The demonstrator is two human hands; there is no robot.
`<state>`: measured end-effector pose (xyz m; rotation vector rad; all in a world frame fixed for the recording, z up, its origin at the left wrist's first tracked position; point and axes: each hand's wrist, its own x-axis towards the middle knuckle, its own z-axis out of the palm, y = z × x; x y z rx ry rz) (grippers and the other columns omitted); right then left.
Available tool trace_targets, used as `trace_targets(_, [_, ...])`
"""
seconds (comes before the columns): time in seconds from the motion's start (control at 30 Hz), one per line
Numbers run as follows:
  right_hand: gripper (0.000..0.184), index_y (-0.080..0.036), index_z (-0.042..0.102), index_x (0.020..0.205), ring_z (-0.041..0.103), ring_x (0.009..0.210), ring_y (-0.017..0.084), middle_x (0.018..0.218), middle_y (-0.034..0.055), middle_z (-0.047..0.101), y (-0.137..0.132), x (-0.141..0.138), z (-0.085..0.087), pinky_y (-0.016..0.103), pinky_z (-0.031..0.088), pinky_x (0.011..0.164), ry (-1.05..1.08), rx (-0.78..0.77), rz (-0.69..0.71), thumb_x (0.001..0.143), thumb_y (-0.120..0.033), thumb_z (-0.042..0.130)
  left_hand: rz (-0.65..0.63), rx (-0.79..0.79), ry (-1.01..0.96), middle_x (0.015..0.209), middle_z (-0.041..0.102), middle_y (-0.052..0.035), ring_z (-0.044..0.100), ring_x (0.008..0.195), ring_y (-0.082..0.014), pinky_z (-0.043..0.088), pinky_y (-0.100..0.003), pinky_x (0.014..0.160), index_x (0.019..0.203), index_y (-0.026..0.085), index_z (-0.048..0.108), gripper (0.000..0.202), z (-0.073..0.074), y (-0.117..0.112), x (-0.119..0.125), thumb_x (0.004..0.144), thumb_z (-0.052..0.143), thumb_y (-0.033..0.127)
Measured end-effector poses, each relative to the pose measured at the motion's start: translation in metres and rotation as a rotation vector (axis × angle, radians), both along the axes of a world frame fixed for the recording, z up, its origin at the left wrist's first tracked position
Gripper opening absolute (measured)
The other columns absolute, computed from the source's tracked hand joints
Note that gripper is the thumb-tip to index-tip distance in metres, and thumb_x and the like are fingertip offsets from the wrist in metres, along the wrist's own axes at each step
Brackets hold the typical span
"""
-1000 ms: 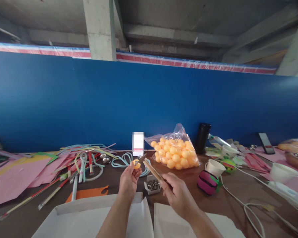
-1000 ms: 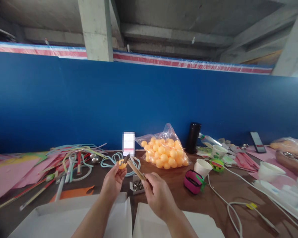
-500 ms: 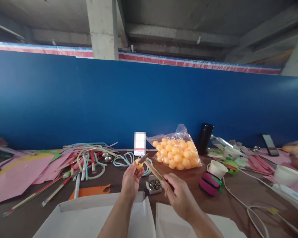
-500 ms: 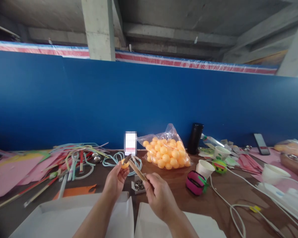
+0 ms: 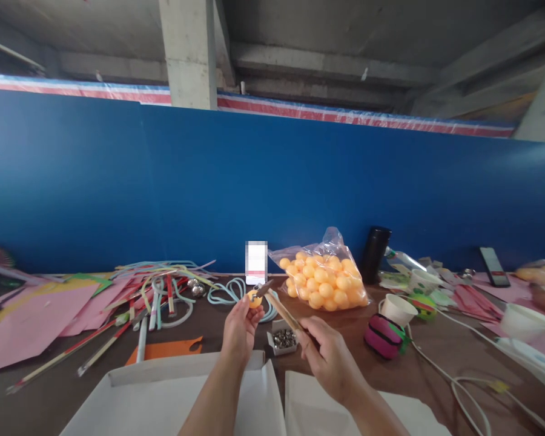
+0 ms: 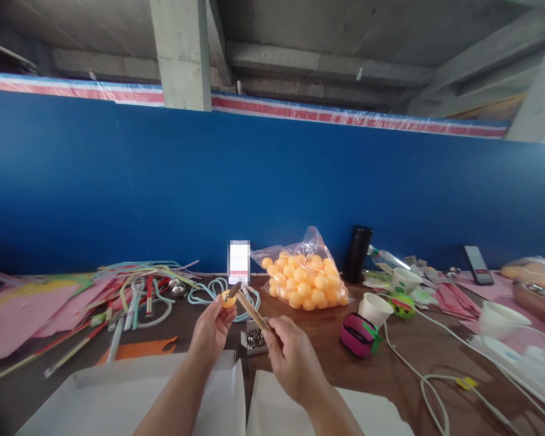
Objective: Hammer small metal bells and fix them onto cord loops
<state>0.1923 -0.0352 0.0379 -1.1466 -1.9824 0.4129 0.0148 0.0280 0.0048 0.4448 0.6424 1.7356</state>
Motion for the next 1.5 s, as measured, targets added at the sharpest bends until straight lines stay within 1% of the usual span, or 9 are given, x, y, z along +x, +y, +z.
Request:
trace_targets(0.1, [0.017, -0.020, 0.055, 0.090, 0.055, 0.066, 0.015, 0.075, 0.0010, 0.055, 0.0007, 0.0004, -0.0010, 0.025, 0.042, 0.064, 0.010, 0.004, -0.013, 0.092, -0.028, 0.040, -0.002, -0.001, 0.002, 0.072, 0.062, -0.0075, 0.061, 0.062, -0.0121, 0.053, -0.022, 0.058, 0.081, 0.008, 0.062, 0.012, 0.0005, -0.0005, 0.0000, 0.078, 0.062, 0.020])
trace_targets(0.5, [0.015, -0.020, 0.056, 0.091, 0.057, 0.071, 0.016, 0.078, 0.0026, 0.058, 0.0009, -0.0003, -0.0022, 0.025, 0.043, 0.066, 0.016, 0.035, -0.013, 0.091, -0.026, 0.043, -0.012, -0.005, -0.006, 0.071, 0.063, -0.0069, 0.062, 0.062, -0.0122, 0.054, -0.022, 0.059, 0.080, 0.009, 0.061, 0.014, -0.0001, -0.0009, 0.0006, 0.075, 0.066, 0.021])
trace_targets(0.8, [0.018, -0.019, 0.058, 0.094, 0.059, 0.074, 0.017, 0.081, 0.0043, 0.061, 0.0011, -0.0010, -0.0034, 0.025, 0.045, 0.065, 0.034, 0.028, -0.005, 0.091, -0.026, 0.042, -0.010, -0.001, -0.001, 0.070, 0.063, -0.0069, 0.062, 0.063, -0.0121, 0.054, -0.022, 0.059, 0.081, 0.009, 0.061, 0.012, 0.0006, -0.0012, 0.0007, 0.076, 0.064, 0.020])
trace_targets(1.0, [0.017, -0.019, 0.057, 0.094, 0.059, 0.076, 0.017, 0.083, 0.0042, 0.061, 0.0023, -0.0005, -0.0051, 0.025, 0.044, 0.068, 0.038, 0.015, -0.005, 0.092, -0.025, 0.042, -0.006, -0.006, -0.005, 0.071, 0.063, -0.0077, 0.061, 0.062, -0.0117, 0.054, -0.021, 0.059, 0.082, 0.009, 0.061, 0.011, -0.0009, -0.0011, 0.0002, 0.078, 0.062, 0.019])
trace_targets(1.2, [0.018, -0.019, 0.058, 0.094, 0.058, 0.073, 0.016, 0.080, 0.0043, 0.060, 0.0026, -0.0011, -0.0048, 0.025, 0.044, 0.065, 0.024, 0.037, -0.004, 0.092, -0.026, 0.041, 0.001, -0.015, -0.022, 0.070, 0.063, -0.0076, 0.061, 0.061, -0.0116, 0.053, -0.021, 0.058, 0.083, 0.009, 0.060, 0.010, -0.0036, 0.0008, -0.0002, 0.078, 0.061, 0.018])
trace_targets(1.5, [0.018, -0.019, 0.058, 0.090, 0.059, 0.073, 0.016, 0.078, 0.0039, 0.061, 0.0030, -0.0003, -0.0025, 0.024, 0.045, 0.062, 0.037, 0.024, -0.009, 0.091, -0.028, 0.042, 0.002, -0.019, -0.027, 0.070, 0.064, -0.0079, 0.062, 0.061, -0.0119, 0.053, -0.021, 0.058, 0.080, 0.009, 0.060, 0.009, -0.0007, 0.0001, 0.0011, 0.078, 0.061, 0.018])
